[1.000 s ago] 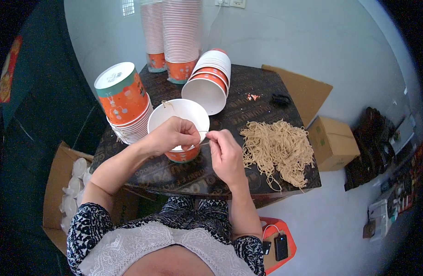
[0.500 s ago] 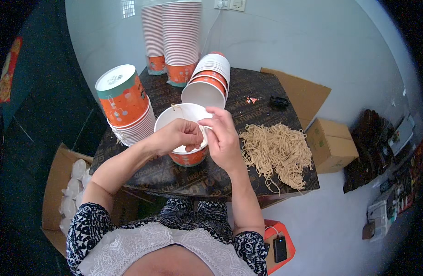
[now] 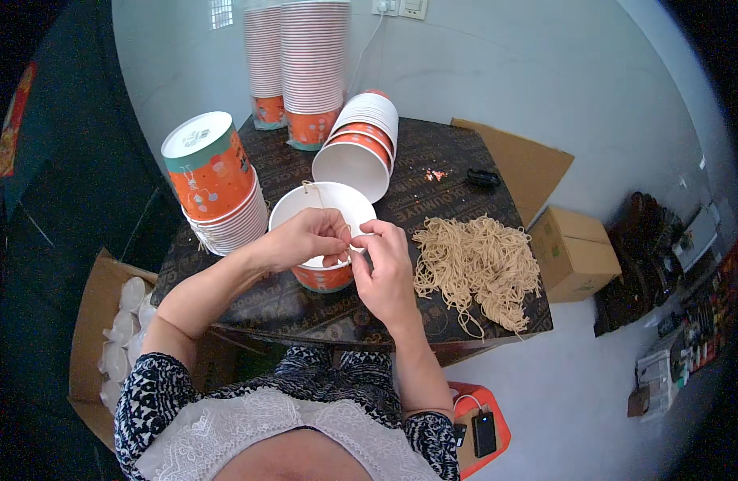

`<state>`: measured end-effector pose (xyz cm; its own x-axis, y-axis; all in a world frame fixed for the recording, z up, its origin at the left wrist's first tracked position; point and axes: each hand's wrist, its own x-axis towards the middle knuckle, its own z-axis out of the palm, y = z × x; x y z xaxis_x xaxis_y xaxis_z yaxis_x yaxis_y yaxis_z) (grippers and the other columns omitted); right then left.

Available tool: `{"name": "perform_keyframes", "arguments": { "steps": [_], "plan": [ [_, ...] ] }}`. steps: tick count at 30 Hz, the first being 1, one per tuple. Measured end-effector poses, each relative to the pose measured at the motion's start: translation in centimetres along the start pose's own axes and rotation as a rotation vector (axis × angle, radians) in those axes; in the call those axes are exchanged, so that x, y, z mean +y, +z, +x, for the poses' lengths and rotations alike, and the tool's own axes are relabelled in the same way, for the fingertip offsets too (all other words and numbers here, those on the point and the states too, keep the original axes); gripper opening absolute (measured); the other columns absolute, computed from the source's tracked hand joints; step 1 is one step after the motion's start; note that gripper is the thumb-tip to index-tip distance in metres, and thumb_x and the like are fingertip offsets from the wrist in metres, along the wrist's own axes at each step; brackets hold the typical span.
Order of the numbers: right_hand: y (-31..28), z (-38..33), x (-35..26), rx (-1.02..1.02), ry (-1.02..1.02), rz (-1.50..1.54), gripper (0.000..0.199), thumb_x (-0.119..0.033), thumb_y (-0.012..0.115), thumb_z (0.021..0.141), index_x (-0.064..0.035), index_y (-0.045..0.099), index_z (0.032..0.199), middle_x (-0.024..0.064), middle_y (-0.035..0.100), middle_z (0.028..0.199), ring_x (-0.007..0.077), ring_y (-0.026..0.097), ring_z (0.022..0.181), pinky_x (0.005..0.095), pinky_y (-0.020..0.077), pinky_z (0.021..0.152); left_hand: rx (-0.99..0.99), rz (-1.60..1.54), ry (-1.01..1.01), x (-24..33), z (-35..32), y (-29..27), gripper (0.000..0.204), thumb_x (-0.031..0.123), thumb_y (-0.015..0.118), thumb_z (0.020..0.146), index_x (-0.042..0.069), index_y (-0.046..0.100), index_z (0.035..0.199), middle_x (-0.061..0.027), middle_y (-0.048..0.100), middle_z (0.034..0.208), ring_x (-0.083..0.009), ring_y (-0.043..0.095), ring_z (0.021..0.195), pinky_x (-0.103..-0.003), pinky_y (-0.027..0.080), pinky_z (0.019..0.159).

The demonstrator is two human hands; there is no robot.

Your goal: Tying thin elastic cords to large paper cups.

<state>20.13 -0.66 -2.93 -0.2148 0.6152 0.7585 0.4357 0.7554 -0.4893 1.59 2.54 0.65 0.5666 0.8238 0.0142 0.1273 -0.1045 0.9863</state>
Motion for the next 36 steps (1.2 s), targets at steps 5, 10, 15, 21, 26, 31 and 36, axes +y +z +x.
{"name": "perform_keyframes", "arguments": {
  "steps": [5,10,15,21,26,31,36],
  "plan": [
    [0.8,0.0,0.4,0.052,-0.069,-0.07,0.014,0.007,0.064,0.076,0.0009,0.056,0.085,0.0142,0.058,0.102,0.0332,0.056,0.094,0.0427,0.0475,0.079,-0.01,0.025,0.024,0.1,0.2,0.2,0.005,-0.002,0.058,0.087,-0.003,0.057,0.092,-0.0071,0.063,0.079,-0.0104,0.057,0.066,-0.024,0.046,0.06],
    [1.3,-0.3,0.1,0.084,-0.061,-0.042,0.017,0.009,0.064,0.075,0.0009,0.053,0.085,0.0149,0.057,0.1,0.0336,0.056,0.093,0.0427,0.047,0.079,0.005,0.074,0.002,-0.1,0.2,0.4,0.004,0.001,0.058,0.089,-0.002,0.056,0.09,-0.0051,0.06,0.078,-0.0106,0.056,0.069,-0.024,0.045,0.062],
    [1.3,-0.6,-0.4,0.137,-0.049,-0.05,0.018,0.009,0.064,0.074,0.0002,0.053,0.085,0.0149,0.056,0.101,0.0337,0.055,0.094,0.0428,0.0466,0.079,0.011,-0.018,-0.071,-0.3,0.6,0.5,0.006,0.002,0.062,0.088,0.0,0.057,0.09,-0.004,0.059,0.078,-0.0117,0.057,0.072,-0.025,0.046,0.065],
    [1.0,-0.9,-1.0,0.138,-0.094,-0.115,0.018,0.008,0.066,0.072,-0.0007,0.054,0.083,0.0135,0.056,0.101,0.0322,0.055,0.093,0.0419,0.0462,0.08,0.049,-0.17,-0.106,-0.3,0.5,0.1,0.011,0.0,0.068,0.082,-0.003,0.06,0.089,-0.007,0.063,0.081,-0.014,0.061,0.074,-0.025,0.049,0.069],
    [0.3,-0.4,0.8,0.114,-0.132,-0.113,0.01,0.0,0.062,0.082,-0.0038,0.06,0.091,0.0093,0.062,0.1,0.0314,0.054,0.096,0.0411,0.0419,0.083,0.03,-0.052,-0.048,-0.3,0.6,0.1,0.013,-0.006,0.069,0.078,-0.002,0.059,0.085,-0.0072,0.064,0.081,-0.0138,0.062,0.075,-0.025,0.05,0.071],
    [0.6,-0.5,1.6,0.053,-0.112,-0.21,0.013,-0.005,0.061,0.086,-0.0056,0.064,0.098,0.0057,0.062,0.104,0.0301,0.051,0.105,0.0425,0.0382,0.088,0.061,0.077,0.031,-0.4,0.3,0.4,0.014,-0.008,0.069,0.079,0.001,0.058,0.083,-0.0044,0.063,0.08,-0.011,0.06,0.075,-0.024,0.049,0.07],
    [1.1,-0.7,2.0,0.026,-0.08,-0.165,0.013,-0.005,0.061,0.086,-0.0049,0.064,0.099,0.0073,0.061,0.106,0.031,0.05,0.106,0.0434,0.0382,0.088,0.151,0.364,0.179,-1.8,0.3,0.7,0.012,-0.007,0.067,0.081,0.001,0.058,0.085,-0.0026,0.062,0.077,-0.0085,0.057,0.074,-0.024,0.048,0.067]
  ]
}}
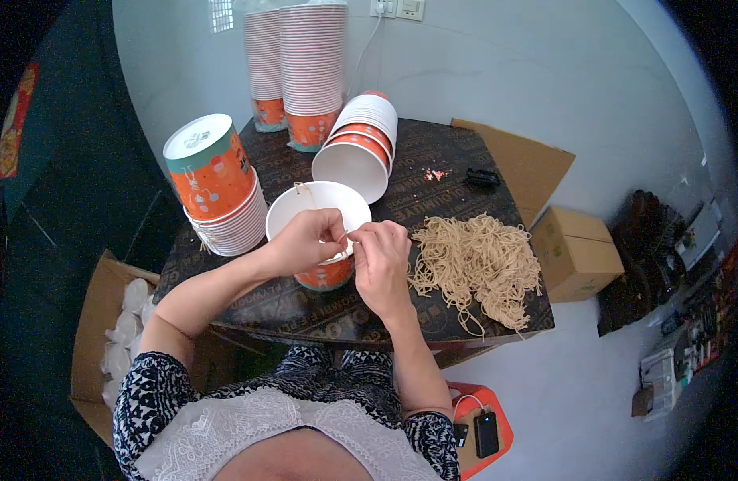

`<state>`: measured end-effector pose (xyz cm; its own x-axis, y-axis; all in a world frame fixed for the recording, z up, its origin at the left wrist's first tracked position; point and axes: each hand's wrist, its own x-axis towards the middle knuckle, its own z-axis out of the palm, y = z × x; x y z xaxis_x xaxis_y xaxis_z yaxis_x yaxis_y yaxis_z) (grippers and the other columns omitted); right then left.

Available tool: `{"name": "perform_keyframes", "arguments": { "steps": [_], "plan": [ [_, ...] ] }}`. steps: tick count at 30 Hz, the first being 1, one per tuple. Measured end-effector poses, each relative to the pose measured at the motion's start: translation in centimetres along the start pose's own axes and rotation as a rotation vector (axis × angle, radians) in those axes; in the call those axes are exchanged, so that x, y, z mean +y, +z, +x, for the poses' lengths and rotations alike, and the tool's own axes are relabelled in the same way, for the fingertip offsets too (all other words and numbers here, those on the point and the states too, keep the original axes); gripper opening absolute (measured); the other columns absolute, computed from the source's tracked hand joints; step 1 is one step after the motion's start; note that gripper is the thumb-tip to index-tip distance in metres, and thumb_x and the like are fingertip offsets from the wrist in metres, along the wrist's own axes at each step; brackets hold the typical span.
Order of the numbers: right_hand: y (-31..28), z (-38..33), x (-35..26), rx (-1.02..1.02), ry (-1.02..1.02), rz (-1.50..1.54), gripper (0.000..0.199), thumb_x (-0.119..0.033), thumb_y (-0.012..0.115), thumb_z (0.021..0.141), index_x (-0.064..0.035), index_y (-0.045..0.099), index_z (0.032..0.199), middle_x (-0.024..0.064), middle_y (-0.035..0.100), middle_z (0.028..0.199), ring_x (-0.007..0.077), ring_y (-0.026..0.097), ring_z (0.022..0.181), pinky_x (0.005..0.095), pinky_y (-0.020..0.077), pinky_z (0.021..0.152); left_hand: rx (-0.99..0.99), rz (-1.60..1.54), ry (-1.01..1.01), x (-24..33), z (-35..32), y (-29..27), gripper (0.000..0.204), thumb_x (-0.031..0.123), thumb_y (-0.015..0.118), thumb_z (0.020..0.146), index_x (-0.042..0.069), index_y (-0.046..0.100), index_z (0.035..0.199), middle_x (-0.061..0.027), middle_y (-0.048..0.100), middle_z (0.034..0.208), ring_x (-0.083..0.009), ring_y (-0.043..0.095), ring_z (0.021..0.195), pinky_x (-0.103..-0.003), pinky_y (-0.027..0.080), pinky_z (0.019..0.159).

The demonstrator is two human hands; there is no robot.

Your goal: Tying thin elastic cords to large paper cups.

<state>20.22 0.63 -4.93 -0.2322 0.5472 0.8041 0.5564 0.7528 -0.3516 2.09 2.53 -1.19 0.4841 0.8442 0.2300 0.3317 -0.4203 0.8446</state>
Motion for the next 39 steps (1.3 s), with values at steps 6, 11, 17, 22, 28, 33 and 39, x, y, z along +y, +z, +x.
{"name": "perform_keyframes", "arguments": {
  "steps": [6,11,17,22,28,33,39],
  "plan": [
    [0.0,0.4,-0.4,-0.007,0.03,0.0,0.011,-0.005,0.062,0.086,-0.0031,0.065,0.097,0.0093,0.06,0.102,0.0313,0.05,0.103,0.0437,0.0385,0.089,0.241,0.205,0.122,1.1,-0.6,1.1,0.011,-0.004,0.066,0.079,-0.002,0.06,0.088,-0.0104,0.065,0.076,-0.0166,0.064,0.071,-0.031,0.051,0.063],
    [-0.3,0.6,-0.5,-0.027,0.036,0.033,0.009,-0.002,0.061,0.085,0.0009,0.065,0.093,0.0113,0.06,0.102,0.031,0.05,0.101,0.0418,0.0391,0.091,0.24,0.376,0.063,2.2,-0.8,1.1,0.009,0.004,0.066,0.078,-0.003,0.061,0.081,-0.0215,0.066,0.078,-0.0373,0.067,0.075,-0.042,0.052,0.065],
    [0.0,0.5,-0.1,-0.062,0.056,0.07,0.01,-0.005,0.062,0.087,0.0017,0.065,0.094,0.0119,0.058,0.115,0.0322,0.046,0.112,0.0432,0.0378,0.097,0.242,0.338,0.032,1.9,-0.6,1.3,0.013,0.009,0.068,0.081,-0.003,0.062,0.083,-0.0219,0.067,0.076,-0.0379,0.068,0.075,-0.043,0.053,0.064],
    [0.3,0.0,0.4,-0.074,0.156,0.214,0.011,-0.006,0.06,0.089,0.0027,0.064,0.095,0.0123,0.057,0.123,0.0323,0.044,0.117,0.041,0.0373,0.101,0.206,0.263,-0.009,1.8,-0.5,1.1,0.013,0.01,0.068,0.082,-0.003,0.064,0.085,-0.0203,0.068,0.077,-0.0342,0.069,0.075,-0.041,0.053,0.065],
    [0.0,0.1,-0.2,-0.036,0.227,0.292,0.007,-0.006,0.064,0.088,0.0009,0.061,0.089,0.0122,0.057,0.124,0.0325,0.046,0.116,0.0412,0.039,0.099,0.143,0.162,0.003,1.0,-0.2,0.6,0.014,0.01,0.067,0.084,-0.003,0.065,0.086,-0.016,0.069,0.076,-0.0251,0.069,0.071,-0.036,0.053,0.065],
    [0.2,-0.3,-0.7,0.112,0.129,0.158,0.012,-0.002,0.067,0.083,-0.0016,0.055,0.083,0.0131,0.057,0.12,0.034,0.048,0.112,0.0441,0.0391,0.096,0.096,-0.017,-0.061,1.1,0.0,0.3,0.015,0.011,0.065,0.086,-0.004,0.065,0.084,-0.0114,0.068,0.073,-0.0169,0.064,0.069,-0.032,0.05,0.063],
    [0.0,-1.2,-1.9,0.164,0.029,0.013,0.016,0.003,0.065,0.08,-0.0021,0.052,0.088,0.0164,0.05,0.112,0.0351,0.046,0.106,0.0462,0.0381,0.093,0.127,0.006,-0.193,0.6,0.4,0.1,0.016,0.01,0.061,0.091,-0.003,0.062,0.082,-0.0042,0.064,0.07,-0.0097,0.058,0.064,-0.027,0.047,0.057]
  ]
}}
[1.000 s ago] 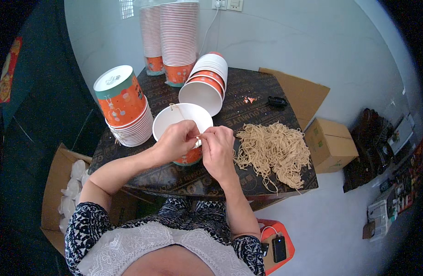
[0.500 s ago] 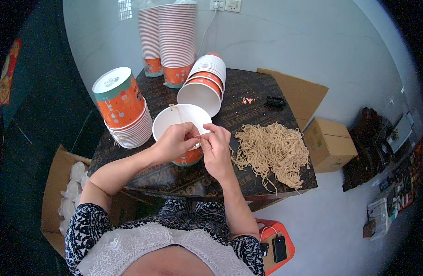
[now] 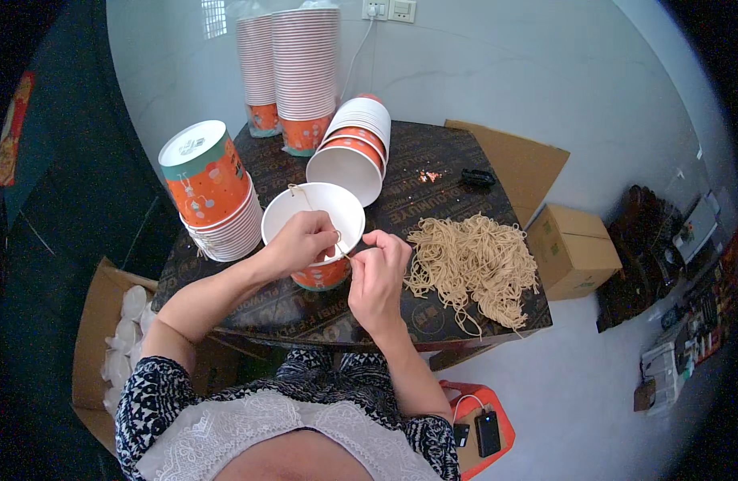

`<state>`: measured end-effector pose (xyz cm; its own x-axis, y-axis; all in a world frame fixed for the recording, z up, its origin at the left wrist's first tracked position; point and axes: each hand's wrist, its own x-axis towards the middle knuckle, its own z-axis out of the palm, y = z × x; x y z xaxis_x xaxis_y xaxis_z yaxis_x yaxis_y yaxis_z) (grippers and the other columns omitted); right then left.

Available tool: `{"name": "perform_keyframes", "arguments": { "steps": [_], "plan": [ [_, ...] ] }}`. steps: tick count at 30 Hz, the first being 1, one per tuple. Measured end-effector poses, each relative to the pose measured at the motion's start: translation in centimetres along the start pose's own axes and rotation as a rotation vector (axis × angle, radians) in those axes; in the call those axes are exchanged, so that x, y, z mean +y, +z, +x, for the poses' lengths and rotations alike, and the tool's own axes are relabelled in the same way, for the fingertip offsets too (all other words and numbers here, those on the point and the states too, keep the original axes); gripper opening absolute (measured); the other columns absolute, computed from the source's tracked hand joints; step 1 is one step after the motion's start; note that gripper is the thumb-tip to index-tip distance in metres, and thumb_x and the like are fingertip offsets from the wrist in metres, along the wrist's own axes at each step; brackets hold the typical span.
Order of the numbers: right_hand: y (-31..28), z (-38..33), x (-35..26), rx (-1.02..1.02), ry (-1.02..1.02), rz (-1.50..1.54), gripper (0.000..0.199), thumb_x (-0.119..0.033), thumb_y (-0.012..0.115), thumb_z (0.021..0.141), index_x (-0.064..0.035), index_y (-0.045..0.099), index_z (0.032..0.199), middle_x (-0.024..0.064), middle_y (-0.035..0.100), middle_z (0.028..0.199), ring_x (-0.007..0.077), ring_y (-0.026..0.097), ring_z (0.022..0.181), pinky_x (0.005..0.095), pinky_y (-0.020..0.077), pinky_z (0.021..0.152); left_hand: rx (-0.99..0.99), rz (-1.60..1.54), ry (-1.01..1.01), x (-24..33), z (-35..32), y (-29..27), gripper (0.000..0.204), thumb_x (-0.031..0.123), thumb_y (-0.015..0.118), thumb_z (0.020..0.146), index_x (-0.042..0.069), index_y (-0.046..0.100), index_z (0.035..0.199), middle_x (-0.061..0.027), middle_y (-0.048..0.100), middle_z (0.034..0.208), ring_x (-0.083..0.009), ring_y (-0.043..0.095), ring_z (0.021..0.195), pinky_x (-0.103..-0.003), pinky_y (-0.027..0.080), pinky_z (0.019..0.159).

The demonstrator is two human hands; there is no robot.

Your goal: Tying thin elastic cords to large paper cups.

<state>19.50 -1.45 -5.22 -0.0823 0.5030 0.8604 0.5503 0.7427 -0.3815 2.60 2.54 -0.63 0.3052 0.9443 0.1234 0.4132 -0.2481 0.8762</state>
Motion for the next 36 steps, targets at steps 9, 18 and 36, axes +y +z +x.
{"name": "perform_keyframes", "arguments": {
  "steps": [9,18,36],
  "plan": [
    [-0.1,-0.9,0.5,-0.026,-0.003,0.062,0.011,0.003,0.061,0.084,-0.0011,0.052,0.087,0.0151,0.054,0.104,0.0319,0.051,0.095,0.0413,0.043,0.082,0.118,0.235,0.089,-0.1,0.3,-0.3,0.017,0.009,0.061,0.087,-0.004,0.06,0.077,-0.0079,0.062,0.064,-0.0124,0.058,0.057,-0.031,0.046,0.051],
    [0.8,0.2,1.0,-0.16,0.264,0.494,0.002,0.003,0.058,0.091,0.0027,0.055,0.092,0.012,0.065,0.109,0.0092,0.057,0.063,0.0234,0.0456,0.055,-0.005,0.28,0.268,1.4,-1.0,-1.0,0.013,0.008,0.066,0.085,-0.004,0.066,0.084,-0.0112,0.066,0.07,-0.0144,0.062,0.065,-0.032,0.05,0.062],
    [1.0,-0.1,0.1,-0.003,0.198,0.31,0.008,0.0,0.062,0.09,0.0006,0.055,0.093,0.0109,0.056,0.08,0.0201,0.058,0.065,0.032,0.0474,0.06,-0.036,0.319,0.287,0.9,-2.6,-1.1,0.006,0.003,0.066,0.08,-0.002,0.064,0.083,-0.0127,0.066,0.073,-0.0193,0.065,0.068,-0.033,0.051,0.062]
  ]
}}
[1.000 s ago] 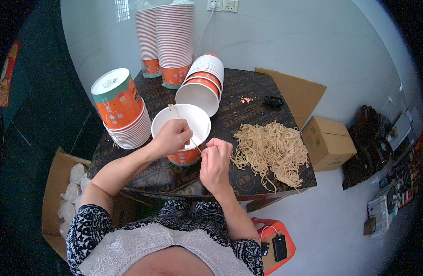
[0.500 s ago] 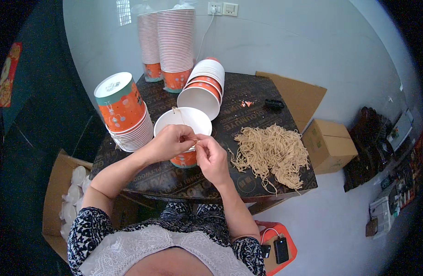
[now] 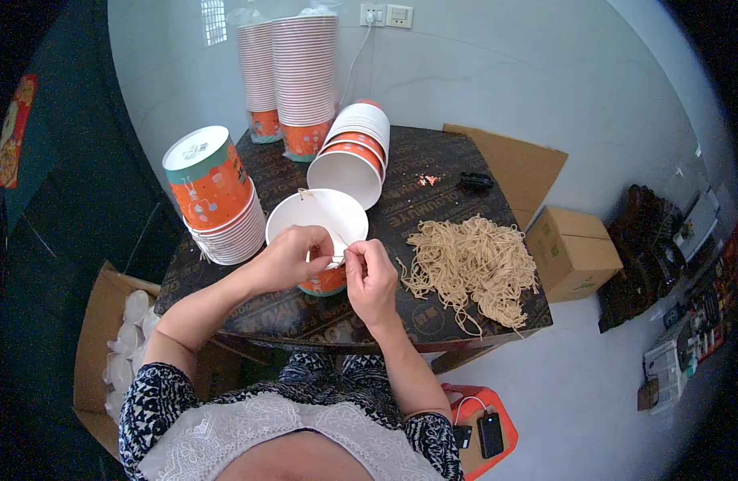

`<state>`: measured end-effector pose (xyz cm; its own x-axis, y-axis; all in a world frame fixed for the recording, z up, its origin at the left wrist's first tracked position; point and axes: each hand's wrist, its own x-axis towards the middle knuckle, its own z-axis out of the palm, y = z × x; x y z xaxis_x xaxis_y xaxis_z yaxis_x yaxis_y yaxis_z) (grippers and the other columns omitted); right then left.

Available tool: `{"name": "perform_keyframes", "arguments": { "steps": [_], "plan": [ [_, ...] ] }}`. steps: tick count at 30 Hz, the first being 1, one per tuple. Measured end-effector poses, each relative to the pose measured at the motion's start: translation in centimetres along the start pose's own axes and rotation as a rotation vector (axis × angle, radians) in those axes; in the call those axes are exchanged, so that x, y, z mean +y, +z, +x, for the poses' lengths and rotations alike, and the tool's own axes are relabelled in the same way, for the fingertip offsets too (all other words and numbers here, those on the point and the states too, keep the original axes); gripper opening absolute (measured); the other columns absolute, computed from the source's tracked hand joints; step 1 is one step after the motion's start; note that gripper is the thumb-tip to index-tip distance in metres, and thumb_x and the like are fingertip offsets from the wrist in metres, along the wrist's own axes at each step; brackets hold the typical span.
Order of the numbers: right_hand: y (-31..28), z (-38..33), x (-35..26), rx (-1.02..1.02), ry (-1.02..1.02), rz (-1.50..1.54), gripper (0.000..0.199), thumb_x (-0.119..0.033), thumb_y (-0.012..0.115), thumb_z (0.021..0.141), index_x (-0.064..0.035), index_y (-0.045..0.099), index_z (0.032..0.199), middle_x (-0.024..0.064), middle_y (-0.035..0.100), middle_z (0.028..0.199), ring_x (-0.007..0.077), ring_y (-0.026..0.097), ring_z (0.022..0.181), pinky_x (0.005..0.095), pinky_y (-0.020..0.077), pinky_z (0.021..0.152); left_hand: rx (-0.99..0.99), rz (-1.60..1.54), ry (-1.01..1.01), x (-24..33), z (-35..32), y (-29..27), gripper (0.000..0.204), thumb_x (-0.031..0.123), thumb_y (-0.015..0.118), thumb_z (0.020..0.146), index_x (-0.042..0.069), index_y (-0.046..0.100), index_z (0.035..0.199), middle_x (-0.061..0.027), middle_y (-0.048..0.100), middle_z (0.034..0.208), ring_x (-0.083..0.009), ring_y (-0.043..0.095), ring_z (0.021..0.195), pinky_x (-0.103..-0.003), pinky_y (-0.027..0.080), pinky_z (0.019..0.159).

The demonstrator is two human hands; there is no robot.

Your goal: Tying thin elastic cords to large paper cups.

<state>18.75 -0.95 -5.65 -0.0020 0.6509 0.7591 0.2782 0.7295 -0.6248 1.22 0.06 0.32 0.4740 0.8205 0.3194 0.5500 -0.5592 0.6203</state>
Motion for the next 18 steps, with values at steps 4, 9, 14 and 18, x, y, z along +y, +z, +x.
{"name": "perform_keyframes", "arguments": {
  "steps": [4,9,14,18],
  "plan": [
    [0.3,-0.4,-0.3,0.033,0.1,0.044,0.009,0.0,0.065,0.089,0.0006,0.056,0.094,0.0105,0.057,0.08,0.0196,0.059,0.065,0.0324,0.0477,0.059,0.035,-0.021,0.09,0.5,-0.4,0.1,0.006,0.003,0.065,0.077,-0.003,0.062,0.077,-0.0182,0.066,0.072,-0.0328,0.068,0.069,-0.039,0.052,0.062],
    [0.0,-0.2,-0.7,-0.032,0.021,-0.051,0.009,0.003,0.066,0.086,0.0003,0.059,0.09,0.0118,0.058,0.081,0.0245,0.061,0.067,0.0338,0.0483,0.059,0.073,-0.016,0.191,0.6,-0.5,-0.1,0.005,0.002,0.066,0.076,-0.003,0.063,0.077,-0.018,0.065,0.071,-0.033,0.067,0.069,-0.038,0.052,0.063],
    [-0.3,-0.3,-1.2,-0.065,-0.028,-0.102,0.006,0.002,0.065,0.085,0.0003,0.061,0.088,0.0127,0.058,0.083,0.0285,0.061,0.07,0.0354,0.0481,0.06,0.068,-0.065,0.15,0.8,-0.5,-0.3,0.006,0.003,0.067,0.078,-0.002,0.064,0.081,-0.0148,0.066,0.075,-0.027,0.065,0.073,-0.037,0.052,0.067],
    [-0.1,-0.5,-1.4,-0.031,-0.107,-0.106,0.006,0.002,0.065,0.086,0.0004,0.063,0.091,0.0123,0.058,0.083,0.0265,0.059,0.066,0.0345,0.0467,0.058,0.026,-0.124,-0.01,0.9,-0.5,-0.3,0.007,0.004,0.068,0.082,-0.002,0.066,0.085,-0.0118,0.068,0.078,-0.0209,0.065,0.075,-0.034,0.052,0.069]
  ]
}}
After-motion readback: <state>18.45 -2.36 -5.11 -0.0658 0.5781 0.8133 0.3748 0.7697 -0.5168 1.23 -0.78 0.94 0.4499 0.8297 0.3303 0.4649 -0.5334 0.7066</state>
